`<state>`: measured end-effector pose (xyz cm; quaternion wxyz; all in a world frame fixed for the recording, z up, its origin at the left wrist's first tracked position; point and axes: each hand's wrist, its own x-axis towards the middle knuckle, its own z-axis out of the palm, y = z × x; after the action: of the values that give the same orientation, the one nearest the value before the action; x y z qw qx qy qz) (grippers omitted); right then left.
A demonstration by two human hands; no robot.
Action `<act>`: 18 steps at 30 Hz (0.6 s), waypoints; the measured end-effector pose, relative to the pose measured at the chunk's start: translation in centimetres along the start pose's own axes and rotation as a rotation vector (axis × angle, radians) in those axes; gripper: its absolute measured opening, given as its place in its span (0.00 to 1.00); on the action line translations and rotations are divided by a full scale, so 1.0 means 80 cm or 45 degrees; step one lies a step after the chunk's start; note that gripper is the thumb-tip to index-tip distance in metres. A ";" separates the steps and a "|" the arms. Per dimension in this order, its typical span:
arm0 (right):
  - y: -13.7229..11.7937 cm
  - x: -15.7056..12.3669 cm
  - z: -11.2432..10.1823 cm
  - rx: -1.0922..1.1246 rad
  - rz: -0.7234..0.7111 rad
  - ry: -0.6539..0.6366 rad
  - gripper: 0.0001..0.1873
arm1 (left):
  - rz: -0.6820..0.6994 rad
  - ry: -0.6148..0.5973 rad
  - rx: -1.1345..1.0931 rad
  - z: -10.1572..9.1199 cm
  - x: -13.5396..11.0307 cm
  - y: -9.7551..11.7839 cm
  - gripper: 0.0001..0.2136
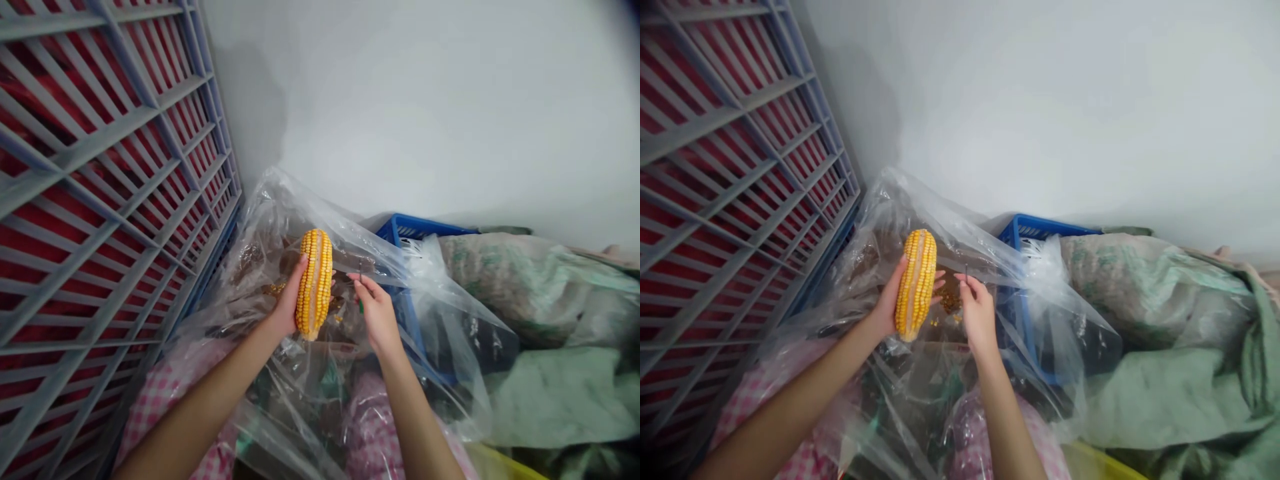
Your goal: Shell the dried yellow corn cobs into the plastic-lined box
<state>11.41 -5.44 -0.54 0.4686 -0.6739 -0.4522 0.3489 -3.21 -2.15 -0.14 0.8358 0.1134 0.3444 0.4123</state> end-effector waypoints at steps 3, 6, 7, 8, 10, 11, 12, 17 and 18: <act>-0.008 -0.001 0.003 0.184 0.128 -0.047 0.19 | -0.113 -0.086 -0.008 0.001 -0.005 -0.004 0.24; -0.012 0.000 0.005 0.261 0.148 -0.009 0.22 | -0.211 -0.097 0.034 0.002 -0.008 -0.008 0.22; -0.012 0.000 0.006 0.272 0.150 0.007 0.23 | -0.235 -0.107 0.043 0.003 -0.009 -0.009 0.21; -0.011 0.000 0.007 0.278 0.154 0.017 0.23 | -0.262 -0.119 0.052 0.003 -0.011 -0.010 0.21; -0.007 0.001 0.009 0.267 0.161 0.020 0.23 | -0.311 -0.130 0.092 0.005 -0.013 -0.011 0.20; -0.005 0.001 0.010 0.256 0.158 0.016 0.22 | -0.332 -0.117 0.128 0.005 -0.015 -0.011 0.20; -0.004 0.001 0.010 0.248 0.150 0.004 0.22 | -0.349 -0.096 0.172 0.006 -0.016 -0.011 0.21; -0.014 -0.002 0.005 0.165 0.079 0.199 0.21 | -0.212 -0.052 0.392 0.008 -0.020 -0.015 0.22; -0.019 -0.004 0.004 0.168 0.077 0.257 0.24 | -0.097 -0.046 0.448 0.008 -0.019 -0.017 0.20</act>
<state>10.58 -5.38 0.78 0.5444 -0.6867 -0.3582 0.3221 -2.59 -4.11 0.44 0.8241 0.2522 0.4003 0.3115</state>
